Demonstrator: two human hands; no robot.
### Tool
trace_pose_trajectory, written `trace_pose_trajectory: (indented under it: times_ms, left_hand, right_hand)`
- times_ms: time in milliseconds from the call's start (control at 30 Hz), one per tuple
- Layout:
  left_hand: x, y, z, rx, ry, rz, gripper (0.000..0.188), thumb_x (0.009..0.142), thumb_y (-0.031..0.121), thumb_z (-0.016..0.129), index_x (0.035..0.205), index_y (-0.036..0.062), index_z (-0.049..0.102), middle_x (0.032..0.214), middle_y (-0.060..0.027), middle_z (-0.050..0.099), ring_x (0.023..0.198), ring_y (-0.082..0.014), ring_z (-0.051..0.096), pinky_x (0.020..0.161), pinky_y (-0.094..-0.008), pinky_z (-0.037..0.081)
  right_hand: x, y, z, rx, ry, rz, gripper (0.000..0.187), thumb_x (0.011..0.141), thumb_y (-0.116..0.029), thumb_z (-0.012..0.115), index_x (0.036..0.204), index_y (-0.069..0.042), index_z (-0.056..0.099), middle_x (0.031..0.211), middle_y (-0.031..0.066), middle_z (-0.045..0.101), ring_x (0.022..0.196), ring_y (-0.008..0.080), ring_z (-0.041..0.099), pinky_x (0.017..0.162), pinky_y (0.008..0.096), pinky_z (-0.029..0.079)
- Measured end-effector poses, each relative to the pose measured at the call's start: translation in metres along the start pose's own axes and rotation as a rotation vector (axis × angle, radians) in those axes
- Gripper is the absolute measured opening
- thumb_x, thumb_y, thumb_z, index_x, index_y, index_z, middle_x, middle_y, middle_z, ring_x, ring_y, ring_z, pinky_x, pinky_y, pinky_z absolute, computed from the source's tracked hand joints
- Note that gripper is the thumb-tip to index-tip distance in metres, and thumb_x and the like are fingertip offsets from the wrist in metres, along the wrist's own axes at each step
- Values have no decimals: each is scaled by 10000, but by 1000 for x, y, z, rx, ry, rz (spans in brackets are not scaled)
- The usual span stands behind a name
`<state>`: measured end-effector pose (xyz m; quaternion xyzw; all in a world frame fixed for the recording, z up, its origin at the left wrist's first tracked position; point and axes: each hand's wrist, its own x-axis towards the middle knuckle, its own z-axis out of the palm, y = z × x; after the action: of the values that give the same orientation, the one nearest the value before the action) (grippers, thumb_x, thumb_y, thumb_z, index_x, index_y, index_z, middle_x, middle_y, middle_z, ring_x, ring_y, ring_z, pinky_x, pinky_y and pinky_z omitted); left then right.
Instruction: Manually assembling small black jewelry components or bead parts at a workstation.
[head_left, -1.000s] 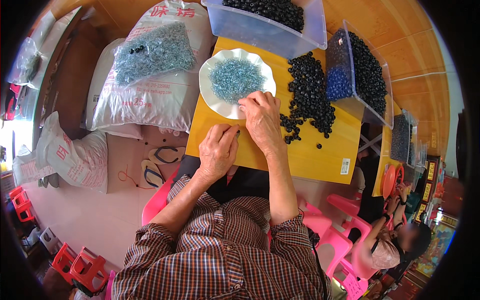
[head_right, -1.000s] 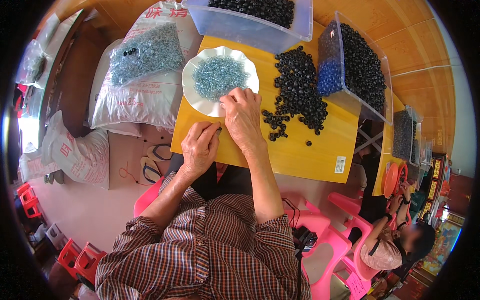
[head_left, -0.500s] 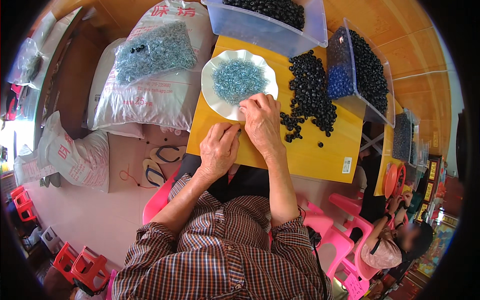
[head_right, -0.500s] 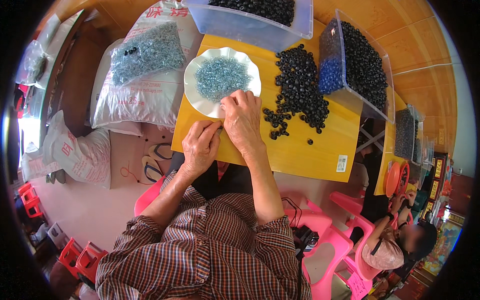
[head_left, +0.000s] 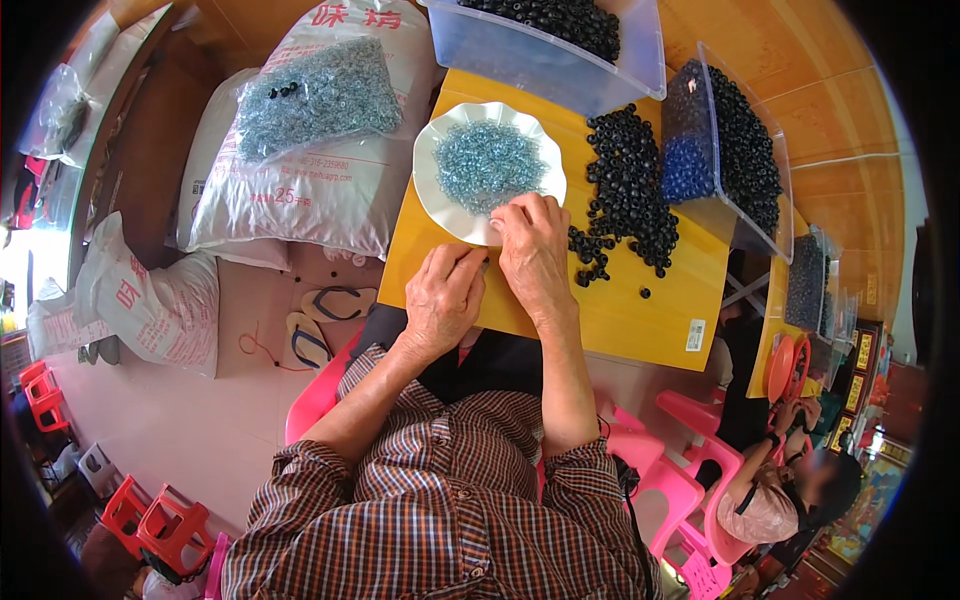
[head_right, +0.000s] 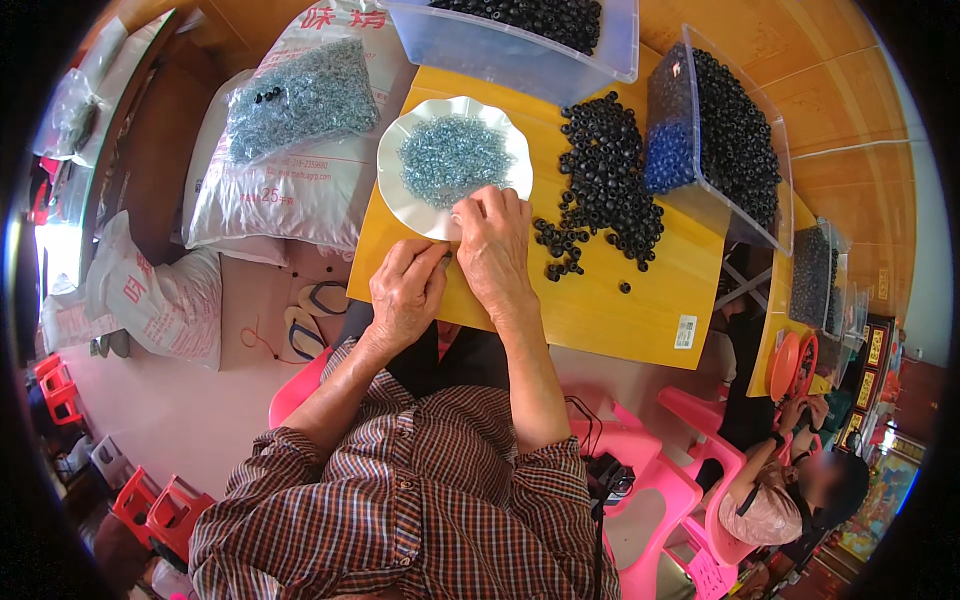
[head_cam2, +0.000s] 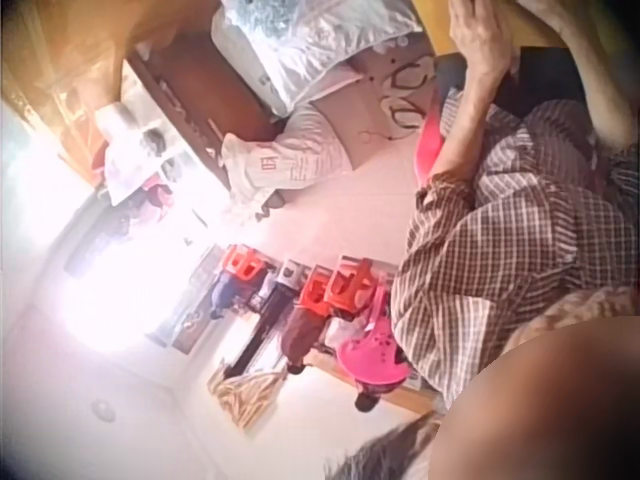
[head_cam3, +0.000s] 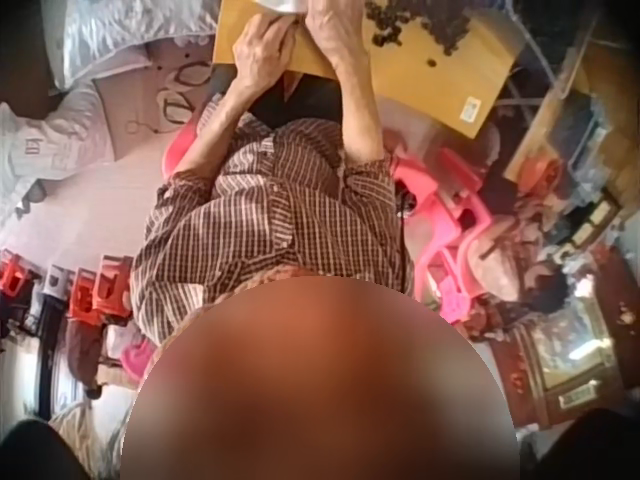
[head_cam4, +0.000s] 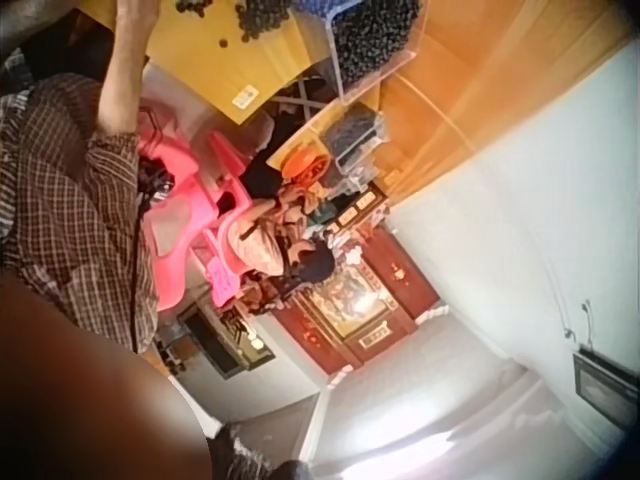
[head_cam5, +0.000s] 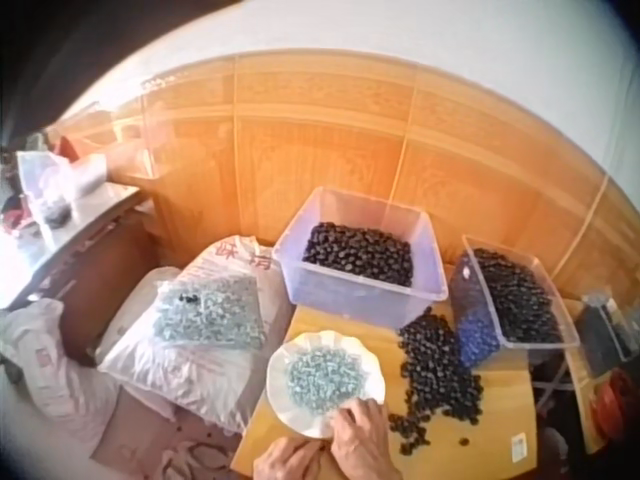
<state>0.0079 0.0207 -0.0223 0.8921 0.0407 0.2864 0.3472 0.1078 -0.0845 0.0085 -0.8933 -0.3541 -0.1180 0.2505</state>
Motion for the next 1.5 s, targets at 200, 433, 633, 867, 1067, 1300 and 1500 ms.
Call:
trace_pose_trajectory:
  times_ms: [200,433,633,867,1067,1300,1500]
  left_hand:
    - [0,-1,-1,-7,-10,-1,244,749,25,659,993,35,646,927,-88,577,820,-262,606,688,-353,509]
    - [0,-1,-2,-12,-24,-4,257,755,29,653,1012,36,639,932,-88,576,828,-263,604,690,-357,509]
    - [0,1,-2,-23,-16,-25,245,764,15,663,1008,33,651,934,-93,606,818,-275,618,698,-363,508]
    - [0,0,-1,-12,-8,-15,260,755,-6,656,1012,31,653,931,-92,606,814,-274,617,698,-362,508]
    - [0,1,-1,-21,3,-12,265,741,-24,654,1001,27,655,924,-93,606,808,-272,617,696,-360,508]
    - [0,1,0,-19,5,-6,260,741,-29,647,995,30,657,929,-90,610,812,-271,619,693,-356,509]
    - [-1,-2,0,-9,-16,-4,290,750,2,644,1038,35,641,938,-83,576,838,-265,606,703,-361,506]
  right_hand:
    - [-12,-6,-8,10,36,12,89,799,0,653,852,-64,624,891,34,551,864,243,526,786,383,412]
    - [-37,-16,-9,131,209,68,201,746,74,675,907,-34,626,923,77,564,846,268,546,715,359,470]
    - [-55,-13,3,157,255,95,215,729,75,672,901,-43,620,915,65,550,821,276,527,709,374,455]
    - [-59,-11,4,124,205,78,288,700,123,674,948,-21,651,924,85,601,847,264,565,704,355,479]
    - [-64,-8,-5,318,275,204,320,737,133,669,1018,-20,654,1002,108,641,887,252,626,739,317,525]
    - [-73,-1,-7,295,292,263,349,757,145,653,1064,-21,645,1051,109,635,927,225,649,798,297,556]
    - [-82,3,-12,279,347,314,314,773,139,647,1046,-16,641,1046,117,634,922,229,647,776,299,555]
